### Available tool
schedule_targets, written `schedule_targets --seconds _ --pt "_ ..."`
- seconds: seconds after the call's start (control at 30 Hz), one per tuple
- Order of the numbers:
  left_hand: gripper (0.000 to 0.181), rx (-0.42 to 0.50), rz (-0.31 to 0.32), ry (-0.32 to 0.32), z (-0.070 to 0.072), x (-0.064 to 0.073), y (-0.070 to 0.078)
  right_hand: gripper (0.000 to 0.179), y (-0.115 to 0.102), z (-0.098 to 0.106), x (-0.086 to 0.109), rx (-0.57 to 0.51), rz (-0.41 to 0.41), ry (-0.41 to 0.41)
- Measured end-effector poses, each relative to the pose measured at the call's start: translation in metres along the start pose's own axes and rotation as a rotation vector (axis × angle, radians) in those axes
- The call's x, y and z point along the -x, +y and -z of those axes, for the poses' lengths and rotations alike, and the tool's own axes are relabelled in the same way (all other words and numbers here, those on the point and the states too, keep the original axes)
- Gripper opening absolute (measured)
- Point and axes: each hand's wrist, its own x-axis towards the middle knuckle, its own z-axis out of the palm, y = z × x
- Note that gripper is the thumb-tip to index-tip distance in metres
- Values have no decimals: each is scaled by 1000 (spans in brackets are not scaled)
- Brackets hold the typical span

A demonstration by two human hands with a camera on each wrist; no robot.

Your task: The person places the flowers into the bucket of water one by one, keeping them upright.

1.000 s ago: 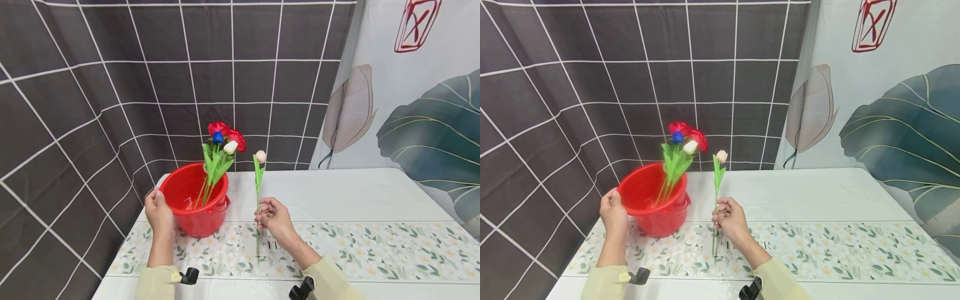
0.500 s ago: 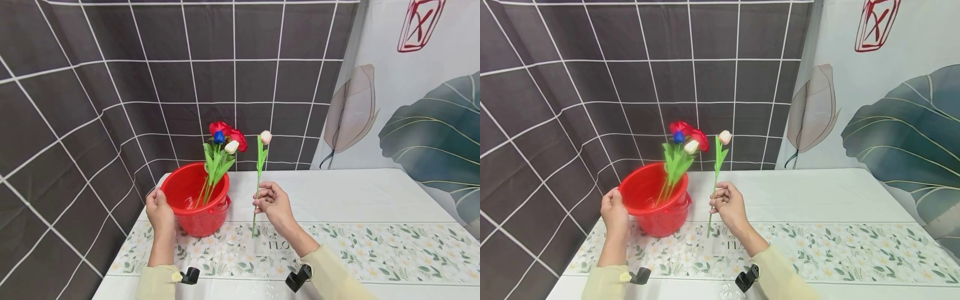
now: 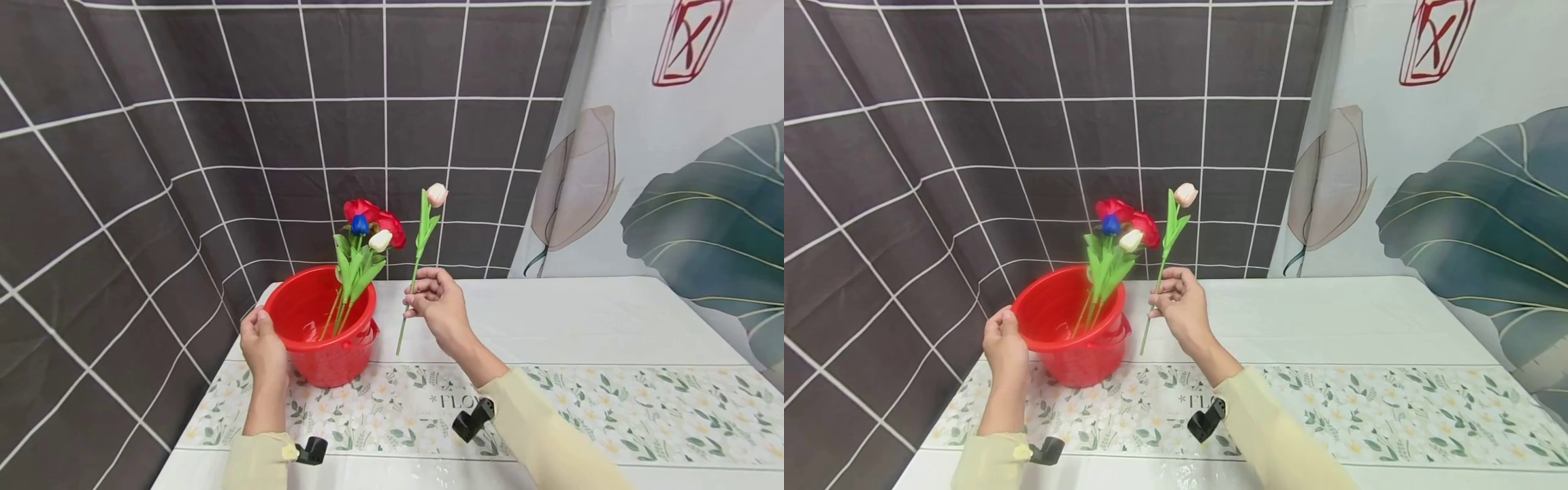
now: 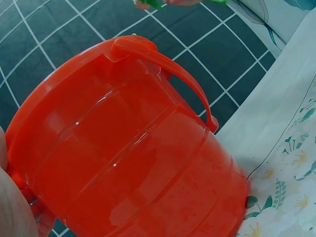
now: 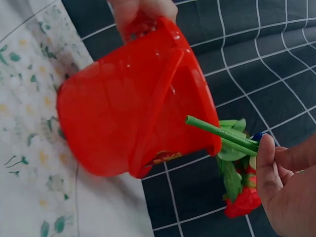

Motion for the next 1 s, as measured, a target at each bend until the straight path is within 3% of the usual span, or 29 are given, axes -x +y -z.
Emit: schedule_targets --seconds 0.43,0.77,1.0 --pt "45 -19 4 -3 0 0 -2 39 -8 -27 -26 -96 48 39" --pt "44 9 19 -2 -1 -1 1 42 -10 -42 -40 -94 111 44" --pt "45 6 13 -4 0 -1 1 45 -7 -48 -43 -94 111 30"
